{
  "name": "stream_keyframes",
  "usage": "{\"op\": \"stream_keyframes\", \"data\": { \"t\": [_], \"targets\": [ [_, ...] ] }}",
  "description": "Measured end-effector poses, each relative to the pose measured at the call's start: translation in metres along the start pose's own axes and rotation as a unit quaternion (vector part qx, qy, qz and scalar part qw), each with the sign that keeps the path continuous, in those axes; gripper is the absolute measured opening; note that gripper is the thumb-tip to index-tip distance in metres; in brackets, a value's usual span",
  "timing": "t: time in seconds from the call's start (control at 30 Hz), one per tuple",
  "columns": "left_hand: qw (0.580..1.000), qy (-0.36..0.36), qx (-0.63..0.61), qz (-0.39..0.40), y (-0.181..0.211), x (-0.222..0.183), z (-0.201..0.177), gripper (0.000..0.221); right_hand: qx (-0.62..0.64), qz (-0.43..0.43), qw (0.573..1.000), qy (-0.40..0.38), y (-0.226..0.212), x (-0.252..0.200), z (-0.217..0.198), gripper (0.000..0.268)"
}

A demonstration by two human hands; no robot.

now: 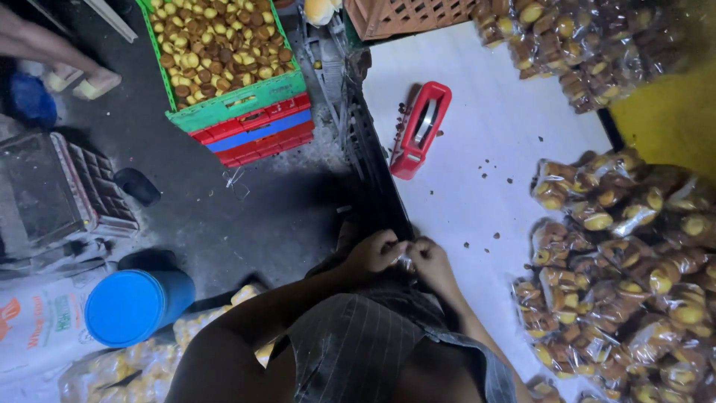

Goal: Packing small bread rolls into plastic bags and sealing them using a manual tape dispenser at a high rate of speed.

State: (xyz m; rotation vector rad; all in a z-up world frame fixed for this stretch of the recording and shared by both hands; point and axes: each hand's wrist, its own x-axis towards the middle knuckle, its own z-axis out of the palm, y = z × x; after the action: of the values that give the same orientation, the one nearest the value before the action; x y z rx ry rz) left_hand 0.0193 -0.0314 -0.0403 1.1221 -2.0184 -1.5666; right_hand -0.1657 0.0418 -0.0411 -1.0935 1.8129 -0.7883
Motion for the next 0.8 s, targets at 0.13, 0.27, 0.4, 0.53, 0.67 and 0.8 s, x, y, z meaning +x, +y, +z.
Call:
{"op": "stream_keyframes", "data": {
  "t": [0.13, 0.27, 0.4, 0.53, 0.67, 0.8],
  "targets": [
    [0.996, 0.063, -0.037, -0.055, -0.018, 0.049, -0.021, 0.023, -0.016, 0.012, 0.994, 0.104, -0.058, 0.068, -0.015, 0.043],
    [0.994, 0.060, -0.021, -0.090, 0.011, 0.067, -0.061, 0.017, 0.130, -0.082, 0.969, 0.195, -0.074, 0.162, -0.021, 0.028],
    [0.975, 0.061, 0.108, -0.182, 0.019, 0.093, -0.073, 0.023, 0.086, -0.082, 0.978, 0.169, -0.065, 0.165, -0.026, 0.019],
    [0.990, 0.071, 0.101, -0.069, 0.062, 0.111, -0.108, 0.021, -0.051, -0.080, 0.978, 0.187, -0.096, 0.105, -0.034, 0.005],
    [0.985, 0.090, 0.079, 0.122, 0.109, 0.154, -0.111, 0.021, 0.145, -0.162, 0.950, 0.223, -0.132, 0.080, -0.062, 0.014],
    [0.905, 0.040, 0.016, 0.423, 0.162, 0.201, -0.096, 0.008, 0.187, -0.159, 0.917, 0.315, -0.110, 0.095, -0.067, 0.036]
  ]
}}
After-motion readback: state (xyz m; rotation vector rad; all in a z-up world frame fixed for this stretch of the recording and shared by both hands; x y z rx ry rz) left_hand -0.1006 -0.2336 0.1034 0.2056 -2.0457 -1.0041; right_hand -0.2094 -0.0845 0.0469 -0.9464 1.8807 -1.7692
